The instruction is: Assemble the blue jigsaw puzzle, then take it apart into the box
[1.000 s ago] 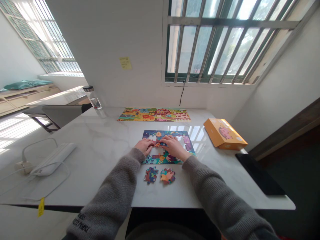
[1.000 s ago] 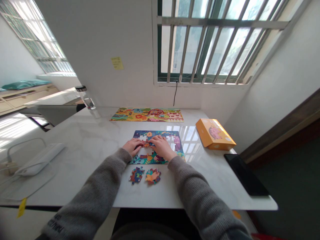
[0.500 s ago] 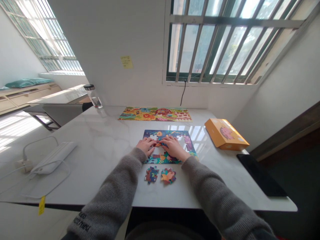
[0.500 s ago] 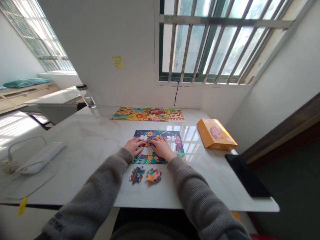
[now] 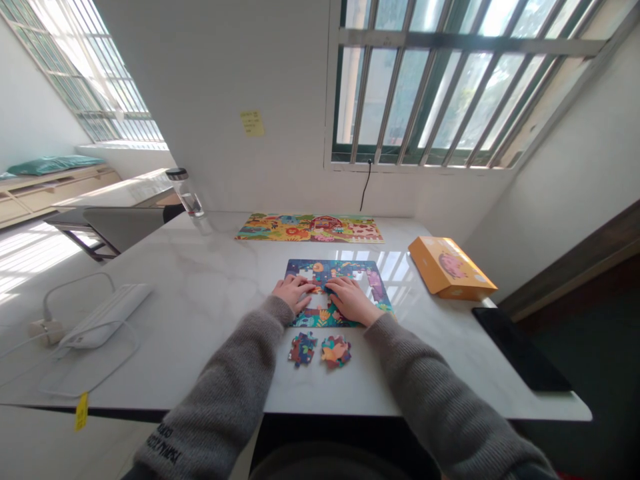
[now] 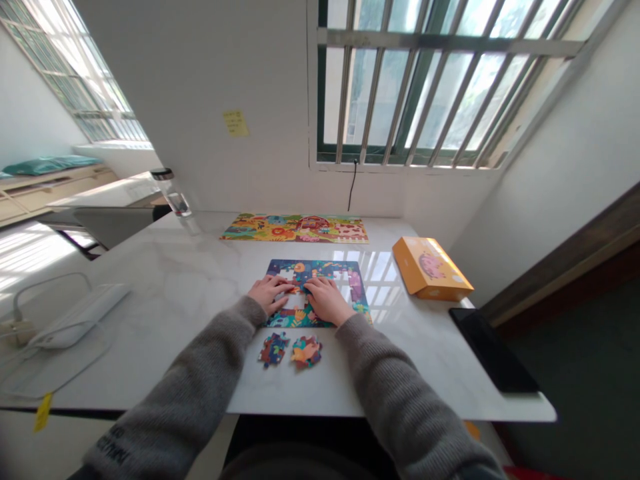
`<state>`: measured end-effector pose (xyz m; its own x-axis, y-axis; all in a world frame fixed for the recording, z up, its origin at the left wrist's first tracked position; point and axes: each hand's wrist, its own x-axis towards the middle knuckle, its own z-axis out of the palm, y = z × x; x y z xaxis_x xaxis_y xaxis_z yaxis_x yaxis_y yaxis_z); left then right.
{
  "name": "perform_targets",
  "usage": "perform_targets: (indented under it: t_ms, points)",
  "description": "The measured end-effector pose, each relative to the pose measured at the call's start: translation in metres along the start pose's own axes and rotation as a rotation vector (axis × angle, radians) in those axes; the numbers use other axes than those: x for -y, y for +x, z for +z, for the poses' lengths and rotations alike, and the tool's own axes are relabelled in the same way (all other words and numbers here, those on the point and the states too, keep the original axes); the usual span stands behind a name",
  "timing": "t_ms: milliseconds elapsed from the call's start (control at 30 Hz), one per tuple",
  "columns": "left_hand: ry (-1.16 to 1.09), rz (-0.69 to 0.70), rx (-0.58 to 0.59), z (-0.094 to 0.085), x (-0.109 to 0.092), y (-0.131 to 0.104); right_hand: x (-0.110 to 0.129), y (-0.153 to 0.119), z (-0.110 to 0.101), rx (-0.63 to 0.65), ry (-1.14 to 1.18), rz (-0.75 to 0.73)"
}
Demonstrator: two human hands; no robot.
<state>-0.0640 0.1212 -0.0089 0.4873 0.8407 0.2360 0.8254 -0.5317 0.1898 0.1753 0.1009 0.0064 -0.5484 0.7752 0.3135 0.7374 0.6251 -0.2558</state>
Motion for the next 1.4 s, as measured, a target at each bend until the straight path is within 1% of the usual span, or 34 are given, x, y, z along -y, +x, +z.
perform_targets:
  t_ms: [133,367,633,767,867,1000,1100,1200,1300,1400]
  points:
    - [-0.017,0.015,-0.011,0.003,-0.001,0.000,-0.005,-0.009,-0.002,-0.009,0.020,-0.011]
    - [-0.030,0.041,-0.041,0.009,-0.006,0.000,0.004,-0.012,-0.008,-0.004,-0.027,-0.046]
    - [-0.066,0.047,-0.039,0.007,-0.008,0.002,0.003,-0.012,-0.004,-0.008,-0.027,-0.037]
    - [-0.103,0.032,-0.013,0.007,-0.006,0.001,0.007,-0.015,-0.014,-0.059,0.037,-0.038]
    - [-0.093,0.035,-0.008,0.007,-0.006,0.001,0.019,-0.027,-0.029,-0.087,0.168,-0.074]
    - [-0.062,0.043,-0.009,0.007,-0.006,0.001,0.042,-0.056,-0.047,0.023,0.278,-0.178]
    - [-0.058,0.037,0.001,0.006,-0.006,0.001,0.054,-0.076,-0.055,0.087,0.287,-0.196]
    - [-0.050,0.043,0.005,0.005,-0.007,0.001,0.058,-0.089,-0.058,0.145,0.294,-0.204]
    - [-0.038,0.039,0.007,0.003,-0.008,0.001,0.055,-0.094,-0.057,0.191,0.301,-0.182]
    - [-0.014,0.006,0.059,-0.002,-0.011,0.000,0.052,-0.094,-0.057,0.230,0.295,-0.156]
